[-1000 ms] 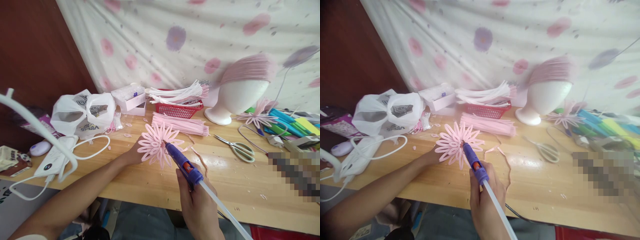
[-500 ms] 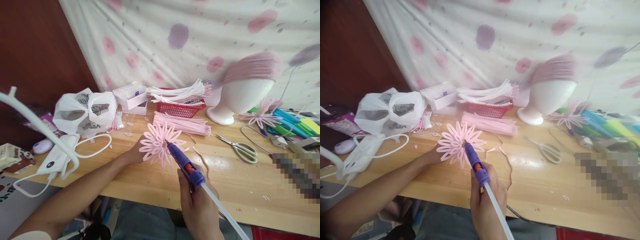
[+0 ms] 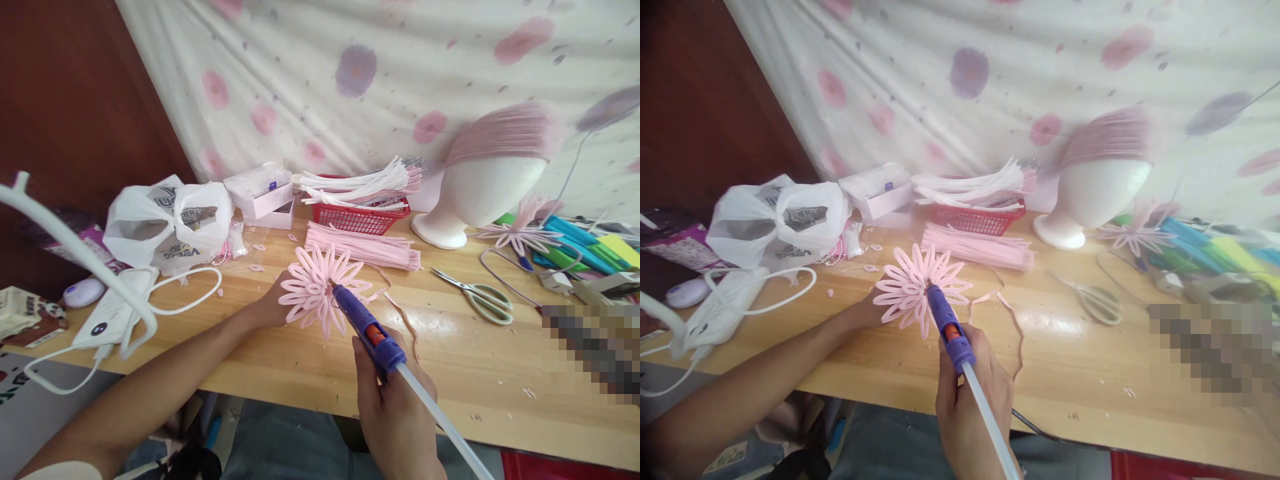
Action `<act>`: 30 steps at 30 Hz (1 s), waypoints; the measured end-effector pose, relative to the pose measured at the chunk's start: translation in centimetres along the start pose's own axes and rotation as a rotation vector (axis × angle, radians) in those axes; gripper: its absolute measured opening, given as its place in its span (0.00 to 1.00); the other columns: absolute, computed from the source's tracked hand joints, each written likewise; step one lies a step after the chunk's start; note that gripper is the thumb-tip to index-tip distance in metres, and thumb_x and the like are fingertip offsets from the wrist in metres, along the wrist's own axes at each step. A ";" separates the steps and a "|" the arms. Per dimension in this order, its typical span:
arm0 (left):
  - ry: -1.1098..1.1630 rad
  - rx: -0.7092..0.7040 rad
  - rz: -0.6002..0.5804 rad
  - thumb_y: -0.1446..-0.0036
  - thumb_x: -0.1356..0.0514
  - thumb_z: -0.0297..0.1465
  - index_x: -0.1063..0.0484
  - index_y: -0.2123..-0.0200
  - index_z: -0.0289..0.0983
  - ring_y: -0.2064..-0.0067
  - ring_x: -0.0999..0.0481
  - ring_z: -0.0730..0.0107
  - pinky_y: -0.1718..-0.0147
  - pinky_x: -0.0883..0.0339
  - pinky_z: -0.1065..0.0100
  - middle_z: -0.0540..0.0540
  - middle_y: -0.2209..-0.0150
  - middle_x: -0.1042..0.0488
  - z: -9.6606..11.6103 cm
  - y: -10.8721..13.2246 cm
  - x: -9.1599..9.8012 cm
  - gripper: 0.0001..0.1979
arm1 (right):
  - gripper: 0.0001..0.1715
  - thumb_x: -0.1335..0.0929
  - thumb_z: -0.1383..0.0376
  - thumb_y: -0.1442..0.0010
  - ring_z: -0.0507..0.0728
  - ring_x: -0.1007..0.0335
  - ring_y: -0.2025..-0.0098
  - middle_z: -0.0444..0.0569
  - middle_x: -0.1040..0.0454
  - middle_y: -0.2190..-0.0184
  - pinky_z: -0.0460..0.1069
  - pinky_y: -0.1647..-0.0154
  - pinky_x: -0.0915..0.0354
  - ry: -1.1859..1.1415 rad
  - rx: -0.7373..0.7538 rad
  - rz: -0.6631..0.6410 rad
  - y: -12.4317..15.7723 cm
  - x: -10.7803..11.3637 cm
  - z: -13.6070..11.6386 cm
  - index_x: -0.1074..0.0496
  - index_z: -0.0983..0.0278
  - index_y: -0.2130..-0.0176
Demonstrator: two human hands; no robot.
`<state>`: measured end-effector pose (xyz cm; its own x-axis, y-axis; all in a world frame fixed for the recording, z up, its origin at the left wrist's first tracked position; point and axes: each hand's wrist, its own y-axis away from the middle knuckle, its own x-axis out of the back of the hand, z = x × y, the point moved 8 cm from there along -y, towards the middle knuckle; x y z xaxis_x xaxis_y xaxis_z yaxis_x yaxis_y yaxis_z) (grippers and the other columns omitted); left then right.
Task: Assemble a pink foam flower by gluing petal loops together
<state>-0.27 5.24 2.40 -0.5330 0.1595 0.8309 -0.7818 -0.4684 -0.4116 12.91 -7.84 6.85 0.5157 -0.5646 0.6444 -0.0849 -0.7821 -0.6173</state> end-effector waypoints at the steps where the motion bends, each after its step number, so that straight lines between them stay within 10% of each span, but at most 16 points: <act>1: 0.007 -0.005 0.011 0.33 0.47 0.28 0.19 0.56 0.30 0.45 0.20 0.59 0.41 0.30 0.61 0.36 0.52 0.16 0.0 0.0 0.1 0.16 | 0.06 0.35 0.63 0.29 0.54 0.26 0.79 0.45 0.24 0.73 0.46 0.79 0.36 0.005 -0.006 0.003 0.0 0.1 0.0 0.29 0.62 0.56; 30: 0.147 0.039 0.005 0.35 0.46 0.31 0.20 0.53 0.33 0.50 0.19 0.59 0.45 0.28 0.62 0.39 0.53 0.16 -0.1 -0.3 0.1 0.17 | 0.09 0.35 0.61 0.29 0.53 0.30 0.81 0.47 0.23 0.72 0.46 0.81 0.37 0.036 -0.031 0.014 0.3 0.1 0.0 0.28 0.62 0.57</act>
<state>-0.14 5.50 2.50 -0.5810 0.2809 0.7639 -0.7672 -0.5023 -0.3988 12.96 -8.10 6.72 0.4835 -0.5840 0.6520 -0.1181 -0.7816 -0.6125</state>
